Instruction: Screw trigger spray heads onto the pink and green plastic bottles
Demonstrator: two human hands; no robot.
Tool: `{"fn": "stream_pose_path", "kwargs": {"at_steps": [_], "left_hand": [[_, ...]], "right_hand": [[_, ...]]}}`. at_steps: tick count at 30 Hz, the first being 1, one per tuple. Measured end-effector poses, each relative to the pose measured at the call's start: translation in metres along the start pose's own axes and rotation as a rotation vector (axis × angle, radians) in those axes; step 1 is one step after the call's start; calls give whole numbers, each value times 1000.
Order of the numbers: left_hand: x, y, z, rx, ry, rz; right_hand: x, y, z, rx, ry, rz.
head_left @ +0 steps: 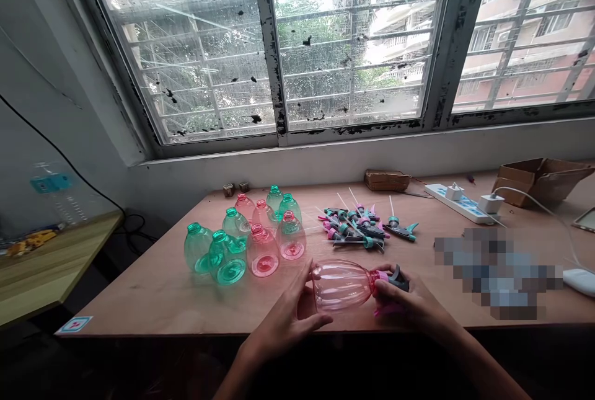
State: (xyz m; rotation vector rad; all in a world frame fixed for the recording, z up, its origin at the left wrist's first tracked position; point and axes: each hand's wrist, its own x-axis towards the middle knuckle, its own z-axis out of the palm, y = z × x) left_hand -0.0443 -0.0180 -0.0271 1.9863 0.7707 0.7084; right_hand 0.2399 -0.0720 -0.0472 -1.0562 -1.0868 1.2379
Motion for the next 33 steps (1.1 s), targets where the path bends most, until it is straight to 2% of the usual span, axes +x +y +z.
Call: {"fn": "stream_pose_path", "kwargs": {"at_steps": [12, 19, 26, 33], "left_hand": [[1, -4, -1, -109, -34, -17], [0, -6, 0, -19, -6, 34], [1, 0, -2, 30, -5, -17], [1, -3, 0, 23, -6, 46]], "right_hand": [[-3, -6, 1, -16, -29, -1], [-1, -1, -1, -8, -36, -9], [-1, 2, -4, -17, -54, -9], [2, 6, -5, -11, -66, -21]]}}
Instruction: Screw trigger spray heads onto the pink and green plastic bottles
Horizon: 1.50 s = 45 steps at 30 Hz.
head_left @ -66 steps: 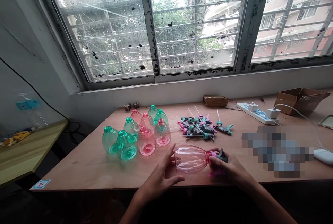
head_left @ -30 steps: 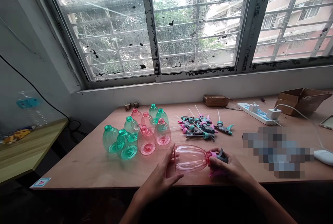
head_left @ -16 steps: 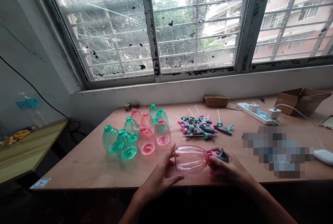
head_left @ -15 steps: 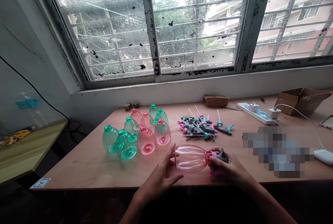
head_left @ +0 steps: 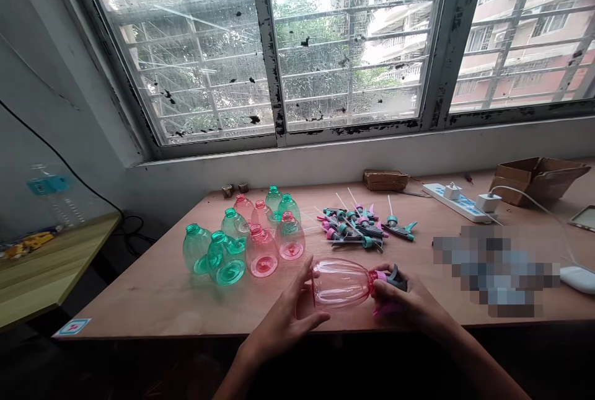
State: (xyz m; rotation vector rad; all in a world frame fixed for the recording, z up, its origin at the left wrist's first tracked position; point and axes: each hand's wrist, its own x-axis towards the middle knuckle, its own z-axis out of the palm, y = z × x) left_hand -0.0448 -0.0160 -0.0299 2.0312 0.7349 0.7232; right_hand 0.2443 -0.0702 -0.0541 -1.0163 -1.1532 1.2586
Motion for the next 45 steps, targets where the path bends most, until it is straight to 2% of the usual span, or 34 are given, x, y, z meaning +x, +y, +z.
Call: {"fn": "stream_pose_path", "kwargs": {"at_steps": [6, 13, 19, 26, 32, 39, 45], "left_hand": [[1, 4, -2, -9, -5, -26], [0, -2, 0, -39, -1, -16], [0, 6, -2, -11, -20, -63], [-1, 0, 0, -28, -6, -23], [0, 8, -2, -31, -12, -58], [0, -4, 1, -45, 14, -18], [0, 5, -1, -21, -5, -49]], "right_hand": [[1, 0, -1, 7, 12, -1], [0, -1, 1, 22, 0, 4], [1, 0, 0, -5, 1, 1], [0, 0, 0, -24, 2, -3], [0, -1, 0, -46, 11, 1], [0, -3, 1, -32, -6, 12], [-1, -4, 2, -48, 6, 15]]}}
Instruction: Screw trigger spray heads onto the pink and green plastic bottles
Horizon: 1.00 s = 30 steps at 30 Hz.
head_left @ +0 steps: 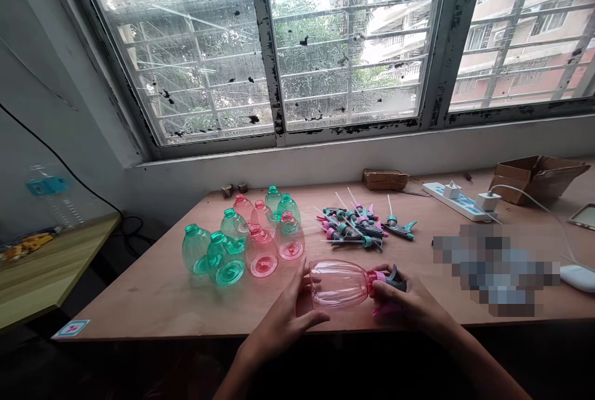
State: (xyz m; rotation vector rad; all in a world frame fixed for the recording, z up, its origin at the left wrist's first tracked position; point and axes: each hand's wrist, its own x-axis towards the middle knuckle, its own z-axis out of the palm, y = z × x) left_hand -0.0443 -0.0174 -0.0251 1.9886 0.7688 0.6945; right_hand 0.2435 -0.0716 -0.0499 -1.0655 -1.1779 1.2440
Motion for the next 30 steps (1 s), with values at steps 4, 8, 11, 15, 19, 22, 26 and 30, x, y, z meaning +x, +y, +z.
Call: {"fn": "stream_pose_path", "kwargs": {"at_steps": [4, 8, 11, 15, 19, 22, 26, 30], "left_hand": [[1, -5, 1, 17, 34, 30], [0, -7, 2, -31, 16, 29], [0, -3, 0, -42, -8, 6], [1, -1, -1, -79, -16, 1], [2, -4, 1, -98, -4, 32], [1, -2, 2, -59, 6, 27], [1, 1, 2, -23, 23, -22], [2, -4, 2, -27, 27, -2]], "right_hand": [[0, -4, 2, -15, -4, -5], [0, -6, 2, -25, -28, -5], [-1, -7, 1, -29, -30, 6], [-1, -8, 1, -45, -38, -7], [-1, -8, 1, -32, -37, -5], [-1, -7, 0, -41, -44, -1], [-1, -7, -1, -71, -29, 1], [-1, -11, 0, -58, -71, 4]]}}
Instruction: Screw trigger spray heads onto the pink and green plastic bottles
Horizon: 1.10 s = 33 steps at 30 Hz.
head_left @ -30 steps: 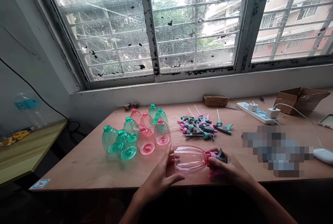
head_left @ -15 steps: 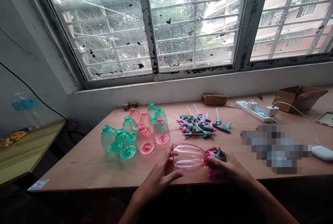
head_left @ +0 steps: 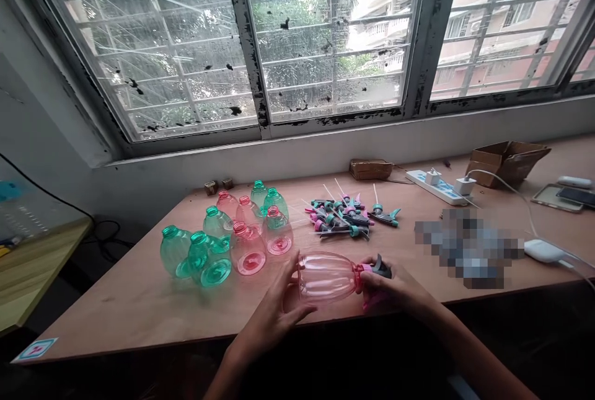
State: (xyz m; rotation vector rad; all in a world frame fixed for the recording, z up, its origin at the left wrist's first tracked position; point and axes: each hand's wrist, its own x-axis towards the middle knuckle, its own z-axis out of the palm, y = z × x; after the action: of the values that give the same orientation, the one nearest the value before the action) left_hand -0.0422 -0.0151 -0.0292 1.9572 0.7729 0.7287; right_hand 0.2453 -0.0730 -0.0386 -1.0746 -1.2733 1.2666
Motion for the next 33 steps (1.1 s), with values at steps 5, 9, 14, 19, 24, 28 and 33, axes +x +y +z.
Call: {"fn": "stream_pose_path", "kwargs": {"at_steps": [5, 9, 14, 19, 24, 28, 33], "left_hand": [[1, 2, 0, -74, -36, 16], [3, 9, -2, -80, -85, 11], [2, 3, 1, 180, 44, 73], [-5, 8, 2, 258, 63, 173], [-16, 24, -4, 486, 78, 487], [-23, 40, -2, 414, 67, 499], [-16, 50, 11, -75, 140, 87]], "right_hand": [[0, -2, 1, 15, -35, 16], [-1, -4, 0, -3, -50, 8], [-2, -7, -1, 40, -52, 42], [-4, -5, 1, 108, -40, 74], [-10, -2, 6, 300, -135, 280], [-18, -11, 17, 307, -110, 219], [-35, -28, 30, -185, 131, -176]]}}
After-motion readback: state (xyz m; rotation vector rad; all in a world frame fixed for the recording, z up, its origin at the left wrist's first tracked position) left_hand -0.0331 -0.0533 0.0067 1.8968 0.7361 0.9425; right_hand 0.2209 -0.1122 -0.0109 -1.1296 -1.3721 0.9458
